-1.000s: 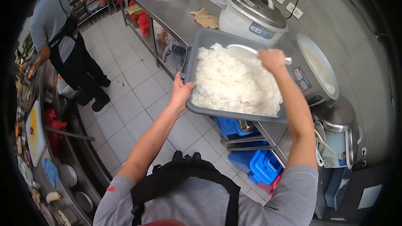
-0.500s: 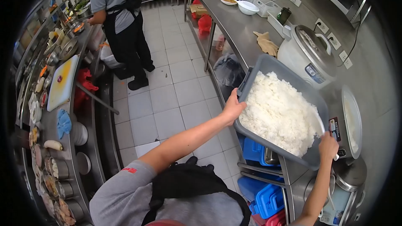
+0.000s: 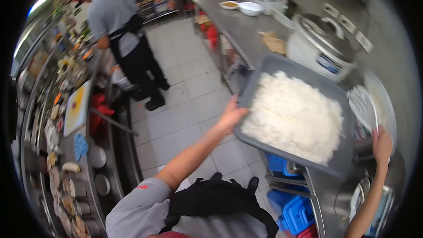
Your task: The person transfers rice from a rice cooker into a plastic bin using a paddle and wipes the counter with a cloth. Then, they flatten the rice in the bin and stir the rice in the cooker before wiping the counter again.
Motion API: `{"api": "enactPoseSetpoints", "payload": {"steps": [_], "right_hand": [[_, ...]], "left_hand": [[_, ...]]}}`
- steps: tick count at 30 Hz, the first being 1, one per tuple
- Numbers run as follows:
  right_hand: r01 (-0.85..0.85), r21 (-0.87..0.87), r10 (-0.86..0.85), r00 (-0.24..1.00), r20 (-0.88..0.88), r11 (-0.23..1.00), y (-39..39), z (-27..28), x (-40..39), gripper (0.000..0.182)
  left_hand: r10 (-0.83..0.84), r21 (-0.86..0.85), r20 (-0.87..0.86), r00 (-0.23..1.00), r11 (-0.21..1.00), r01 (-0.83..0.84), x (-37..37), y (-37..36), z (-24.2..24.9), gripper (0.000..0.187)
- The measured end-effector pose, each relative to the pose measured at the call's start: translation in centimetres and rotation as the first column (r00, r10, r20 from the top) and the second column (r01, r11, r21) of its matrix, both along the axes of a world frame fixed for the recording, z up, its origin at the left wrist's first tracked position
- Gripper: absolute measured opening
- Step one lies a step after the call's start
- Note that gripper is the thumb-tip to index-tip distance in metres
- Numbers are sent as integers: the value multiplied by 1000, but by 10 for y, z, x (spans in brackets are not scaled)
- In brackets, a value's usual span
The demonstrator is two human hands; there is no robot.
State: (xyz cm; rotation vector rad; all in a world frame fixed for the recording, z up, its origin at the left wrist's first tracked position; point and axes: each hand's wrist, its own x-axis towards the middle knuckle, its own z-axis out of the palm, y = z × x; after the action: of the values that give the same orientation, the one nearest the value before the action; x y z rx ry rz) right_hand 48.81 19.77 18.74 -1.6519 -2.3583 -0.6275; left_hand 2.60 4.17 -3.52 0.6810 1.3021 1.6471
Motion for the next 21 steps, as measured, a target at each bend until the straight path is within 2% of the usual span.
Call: {"api": "enactPoseSetpoints", "payload": {"steps": [1,2,3,4,5,7,8,9,10,11,13,16,18,19,21], "right_hand": [[-24,64,29,997,-69,998,22,2,28,32],[129,-59,-133,989,-64,990,20,25,23,35],[109,-21,-111,991,-80,994,33,35,36,33],[71,90,-63,994,-85,993,66,30,73,31],[95,9,-92,981,-170,995,77,40,80,30],[-21,53,24,998,-62,998,123,43,116,26],[156,-24,-156,988,11,987,122,56,104,23],[232,6,-232,971,50,973,126,58,103,24],[315,33,-316,939,136,949,135,64,101,23],[297,80,-308,929,207,951,163,58,117,22],[235,112,-259,913,314,965,197,54,135,22],[223,-70,-168,874,457,972,242,56,154,26],[114,-207,-2,878,478,972,264,37,161,31],[55,-271,86,873,481,961,274,26,161,34],[13,-353,135,910,392,936,292,-2,153,37]], "left_hand": [[-29,-38,-88,996,999,26,-4,-5,3,65],[54,-148,-230,972,985,-89,-2,-10,7,61],[20,-145,-92,996,989,-33,-1,-16,22,57],[-39,-205,-98,994,979,18,-2,-20,36,53],[-55,-227,-186,981,974,12,3,-25,54,59],[-35,-228,-184,982,974,-8,7,-26,62,53],[49,-170,-119,992,983,-69,7,-24,51,57],[114,-117,-173,978,984,-136,4,-23,40,61],[133,-110,-156,979,982,-151,2,-26,36,61],[1,-52,-135,991,999,-8,-12,-26,26,61],[111,-43,-198,974,992,-121,-6,-28,26,59],[112,-62,-167,979,990,-124,0,-29,25,59],[144,-57,-186,972,986,-157,-18,-32,12,58],[107,-63,-255,961,990,-127,-22,-28,14,58],[30,-107,-382,924,991,-76,-27,-34,17,57]]}}
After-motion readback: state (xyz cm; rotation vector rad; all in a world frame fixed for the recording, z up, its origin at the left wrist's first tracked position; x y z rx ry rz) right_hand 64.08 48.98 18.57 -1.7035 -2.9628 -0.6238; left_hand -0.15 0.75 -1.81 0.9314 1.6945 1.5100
